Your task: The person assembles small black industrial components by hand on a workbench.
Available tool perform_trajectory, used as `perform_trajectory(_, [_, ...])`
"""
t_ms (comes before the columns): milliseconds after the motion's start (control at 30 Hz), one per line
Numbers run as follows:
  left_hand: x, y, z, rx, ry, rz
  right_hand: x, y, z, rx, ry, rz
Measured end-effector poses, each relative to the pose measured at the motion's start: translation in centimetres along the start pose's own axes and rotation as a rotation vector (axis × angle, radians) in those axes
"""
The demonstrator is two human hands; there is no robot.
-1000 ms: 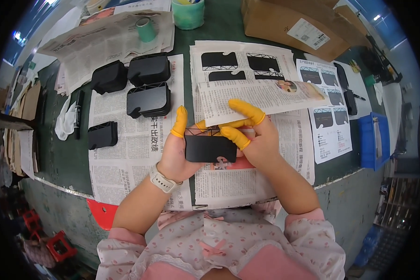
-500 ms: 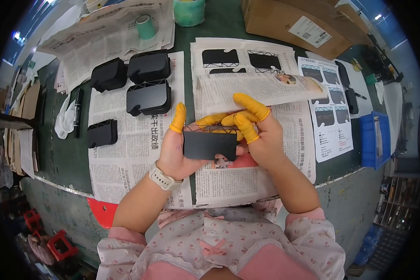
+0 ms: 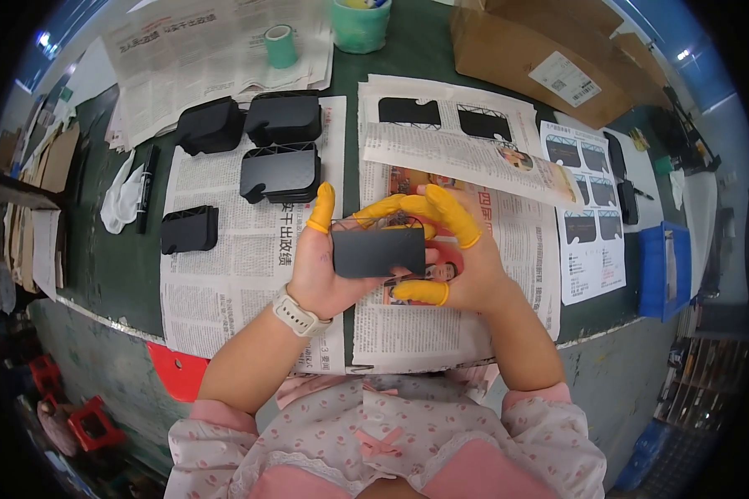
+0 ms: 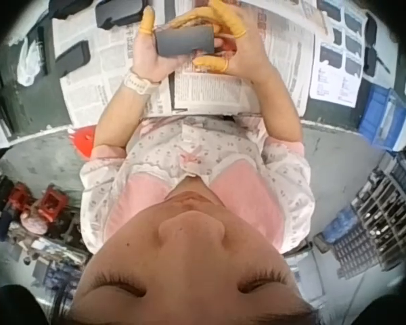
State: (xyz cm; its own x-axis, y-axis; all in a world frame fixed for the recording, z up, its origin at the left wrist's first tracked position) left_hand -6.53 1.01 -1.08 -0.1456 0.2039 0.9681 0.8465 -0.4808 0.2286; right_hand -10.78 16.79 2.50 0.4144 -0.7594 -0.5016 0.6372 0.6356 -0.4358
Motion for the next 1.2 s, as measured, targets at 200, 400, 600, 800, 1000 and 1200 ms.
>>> perform_trajectory(200, [0.7,0.2,-0.4,0.011,0.132,0.031,1.0,-0.3,-0.6,0.086,0.13,0.015])
perform_trajectory(400, [-0.6,0.2,-0.6,0.05,0.128,0.005,2.5,-0.1,-1.2,0.263,-0.427,-0.051])
perform_trajectory(600, [-0.5,0.5,-1.2,0.084,0.103,0.006,3.0,-0.4,-0.9,0.213,-0.371,-0.077])
perform_trajectory(800, [-1.0,0.7,-1.5,0.16,0.054,-0.046,4.0,-1.7,0.7,0.07,-0.311,-0.117])
perform_trajectory(1000, [-1.2,0.6,-0.9,0.077,0.172,0.096,6.4,-6.0,5.2,-0.049,-0.293,0.005])
perform_trajectory(1200, [-4.2,0.1,-1.1,0.224,0.138,0.26,14.5,-16.7,12.4,-0.115,0.184,0.248])
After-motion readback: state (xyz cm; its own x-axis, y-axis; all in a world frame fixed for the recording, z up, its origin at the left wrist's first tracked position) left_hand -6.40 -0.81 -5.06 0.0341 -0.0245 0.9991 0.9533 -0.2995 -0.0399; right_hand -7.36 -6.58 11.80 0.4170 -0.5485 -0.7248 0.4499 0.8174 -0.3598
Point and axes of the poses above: each hand's wrist, its own y-axis away from the middle knuckle, its own x-axis out of the palm, z = x × y, the point moved 5 cm from there along -y, towards the middle knuckle, and after that the axes turned 2 degrees about y, right-handed, at the moved point
